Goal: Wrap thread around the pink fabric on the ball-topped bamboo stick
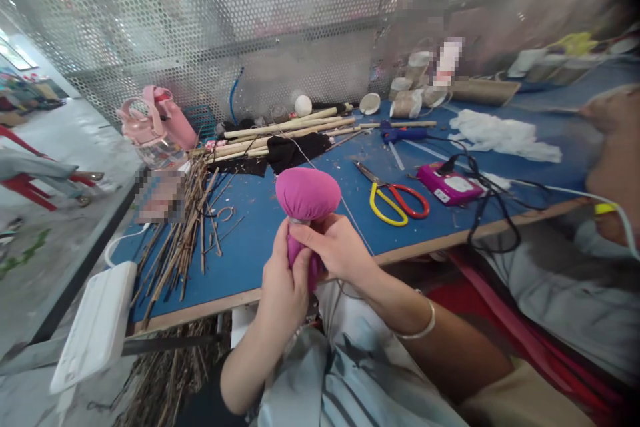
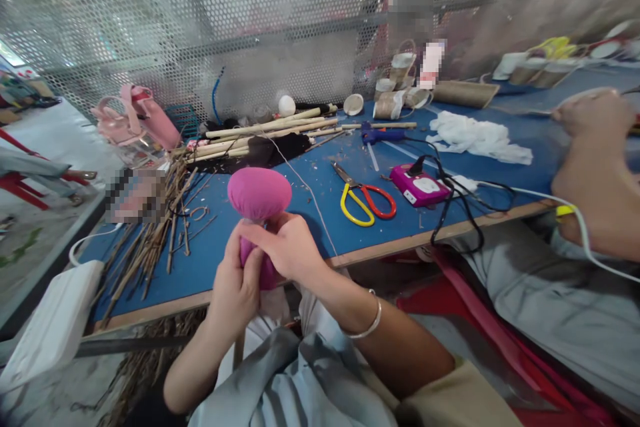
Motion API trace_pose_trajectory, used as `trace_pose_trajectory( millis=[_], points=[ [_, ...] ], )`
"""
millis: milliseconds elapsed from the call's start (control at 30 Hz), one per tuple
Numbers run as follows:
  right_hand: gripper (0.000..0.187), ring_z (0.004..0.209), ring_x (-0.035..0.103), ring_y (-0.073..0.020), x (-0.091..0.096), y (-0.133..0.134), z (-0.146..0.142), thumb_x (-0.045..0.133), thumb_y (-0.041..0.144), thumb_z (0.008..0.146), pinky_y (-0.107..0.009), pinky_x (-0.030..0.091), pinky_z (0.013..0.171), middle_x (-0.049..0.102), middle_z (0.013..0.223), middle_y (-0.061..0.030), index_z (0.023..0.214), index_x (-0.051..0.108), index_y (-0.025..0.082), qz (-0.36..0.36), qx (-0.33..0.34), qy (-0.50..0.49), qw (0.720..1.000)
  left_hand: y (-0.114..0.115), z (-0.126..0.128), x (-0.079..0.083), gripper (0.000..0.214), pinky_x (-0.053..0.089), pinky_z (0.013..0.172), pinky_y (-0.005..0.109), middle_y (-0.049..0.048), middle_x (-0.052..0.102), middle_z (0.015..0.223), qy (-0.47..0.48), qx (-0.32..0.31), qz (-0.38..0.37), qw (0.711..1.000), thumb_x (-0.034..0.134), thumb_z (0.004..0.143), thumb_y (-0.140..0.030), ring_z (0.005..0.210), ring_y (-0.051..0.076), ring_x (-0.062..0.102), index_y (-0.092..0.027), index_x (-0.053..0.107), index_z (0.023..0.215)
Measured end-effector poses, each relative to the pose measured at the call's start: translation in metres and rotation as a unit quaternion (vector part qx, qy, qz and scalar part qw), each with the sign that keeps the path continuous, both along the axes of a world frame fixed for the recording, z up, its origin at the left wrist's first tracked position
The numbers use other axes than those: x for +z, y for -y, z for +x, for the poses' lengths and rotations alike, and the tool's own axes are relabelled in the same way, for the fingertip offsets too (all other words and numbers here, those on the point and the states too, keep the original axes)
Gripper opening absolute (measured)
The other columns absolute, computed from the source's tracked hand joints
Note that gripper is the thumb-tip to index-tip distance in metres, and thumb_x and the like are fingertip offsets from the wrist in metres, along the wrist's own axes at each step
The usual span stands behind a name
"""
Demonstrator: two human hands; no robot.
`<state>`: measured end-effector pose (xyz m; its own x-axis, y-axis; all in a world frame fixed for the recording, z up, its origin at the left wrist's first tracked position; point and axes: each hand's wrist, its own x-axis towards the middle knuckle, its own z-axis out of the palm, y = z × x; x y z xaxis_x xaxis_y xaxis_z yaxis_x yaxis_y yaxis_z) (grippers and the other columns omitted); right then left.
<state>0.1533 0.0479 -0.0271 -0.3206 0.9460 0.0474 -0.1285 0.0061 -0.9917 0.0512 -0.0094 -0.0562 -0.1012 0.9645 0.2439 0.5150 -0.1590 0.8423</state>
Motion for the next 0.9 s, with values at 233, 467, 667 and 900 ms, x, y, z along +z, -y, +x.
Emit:
trace_pose_trajectory(
  millis=[233,467,667,900],
  points=[
    [0.026,0.043,0.039,-0.0057,0.005,0.010,0.020,0.064,0.038,0.075,-0.018,0.037,0.042,0.043,0.052,0.0073,0.087,0.059,0.015,-0.036,0.052,0.047,0.997,-0.008,-0.016,-0.001,0.048,0.047,0.088,0.032,0.0139,0.060,0.124,-0.037,0.047,0.006,0.998,0.042,0.090,-0.033,0.110,0.021,0.059,-0.014,0.038,0.134],
    [0.017,0.046,0.045,-0.0065,0.009,0.017,0.025,0.071,0.029,0.069,-0.023,0.048,0.048,0.049,0.053,0.0043,0.071,0.061,0.015,-0.117,0.078,-0.129,0.982,0.002,-0.014,0.017,0.034,0.045,0.083,0.031,0.0100,0.064,0.110,-0.014,0.015,-0.003,1.000,0.045,0.089,-0.032,0.096,0.021,0.061,-0.016,0.050,0.119],
    [0.020,0.047,0.042,-0.0051,0.006,0.007,0.020,0.076,0.026,0.064,-0.017,0.037,0.041,0.047,0.051,0.0047,0.063,0.059,0.015,-0.090,0.058,-0.169,0.980,0.009,-0.019,0.028,0.033,0.044,0.085,0.028,0.0059,0.067,0.100,0.237,-0.052,-0.092,0.966,0.052,0.085,-0.040,0.091,0.018,0.060,-0.016,0.061,0.106],
    [0.034,0.035,0.036,-0.0022,-0.017,-0.013,0.018,0.080,0.035,0.056,-0.015,0.020,0.032,0.055,0.048,0.0034,0.070,0.059,0.012,-0.134,0.161,-0.159,0.965,0.000,-0.017,0.015,0.036,0.040,0.043,0.022,-0.0010,0.057,0.050,0.527,-0.135,-0.277,0.792,0.058,0.073,-0.050,0.041,0.010,0.047,-0.014,0.064,0.078]
  ],
)
